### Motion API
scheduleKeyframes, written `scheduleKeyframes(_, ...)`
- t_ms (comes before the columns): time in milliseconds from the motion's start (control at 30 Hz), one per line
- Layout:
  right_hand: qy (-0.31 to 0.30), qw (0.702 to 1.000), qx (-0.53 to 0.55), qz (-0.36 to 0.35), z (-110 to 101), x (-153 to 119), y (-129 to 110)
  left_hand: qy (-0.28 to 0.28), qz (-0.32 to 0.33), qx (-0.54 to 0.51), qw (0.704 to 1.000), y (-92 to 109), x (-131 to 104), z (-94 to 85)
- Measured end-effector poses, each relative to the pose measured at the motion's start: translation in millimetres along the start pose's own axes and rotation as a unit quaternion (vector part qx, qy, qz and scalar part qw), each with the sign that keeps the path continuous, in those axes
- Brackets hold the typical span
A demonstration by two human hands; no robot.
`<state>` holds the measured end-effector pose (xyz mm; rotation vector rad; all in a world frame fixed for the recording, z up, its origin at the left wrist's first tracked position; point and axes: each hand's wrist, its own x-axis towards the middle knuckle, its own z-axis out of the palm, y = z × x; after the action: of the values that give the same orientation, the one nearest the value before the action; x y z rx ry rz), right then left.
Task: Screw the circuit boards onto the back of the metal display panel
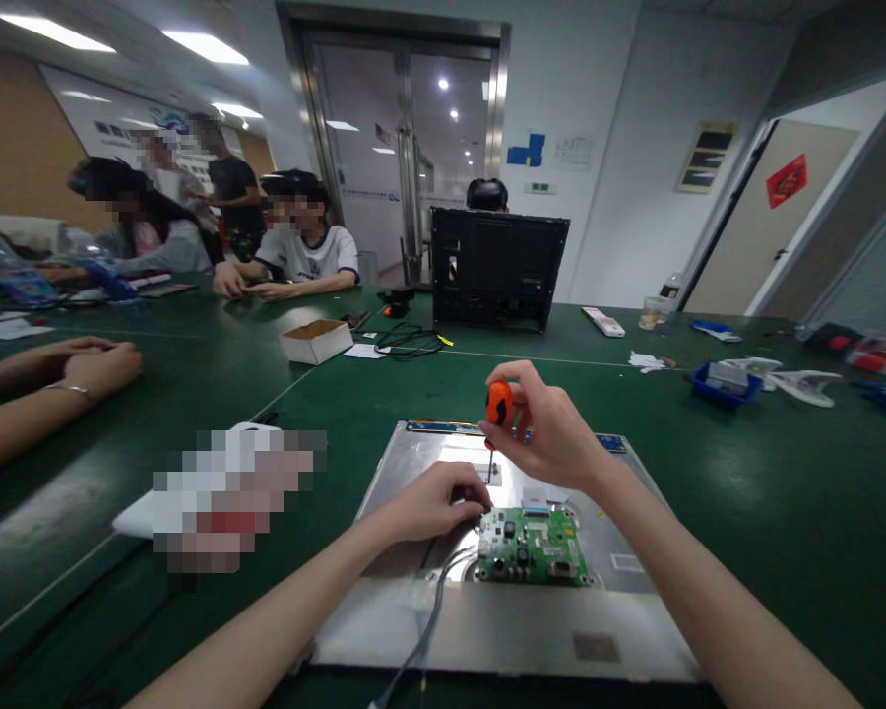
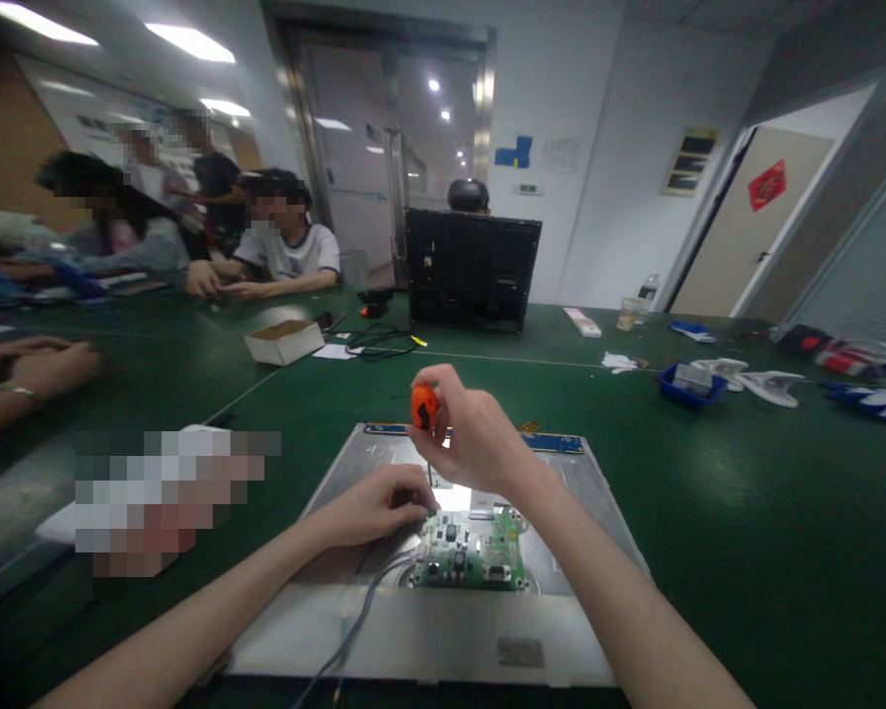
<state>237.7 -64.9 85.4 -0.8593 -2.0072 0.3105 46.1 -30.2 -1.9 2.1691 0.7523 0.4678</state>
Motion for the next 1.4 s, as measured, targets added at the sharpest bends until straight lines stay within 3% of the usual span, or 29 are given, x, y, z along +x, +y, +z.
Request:
scheduleKeyframes(267, 0.038, 0.999, 0.018, 0.034, 13.8, -28.6, 13.7, -0.002, 0.008, -0.007, 1.0, -1.2, 0.0, -0.3)
scheduleKeyframes(767, 0.205, 0.978, -0.004, 0.046, 48.5, -57.8, 32.6, -0.003, 0.014, -0.011, 1.0, -4.2, 1.5, -0.3)
scheduleKeyframes(1100, 0.216, 0.97, -0.106, -0.041, 54.9, -57.7, 35.7, -0.008, -0.001, -0.022, 1.0, -4.9, 1.7, -1.1)
scheduleKeyframes(1400, 0.21, 0.97, -0.106, -0.055, 58.0, -58.4, 32.4, -0.015, 0.018, -0.034, 0.999, -5.0, 1.9, -1.5)
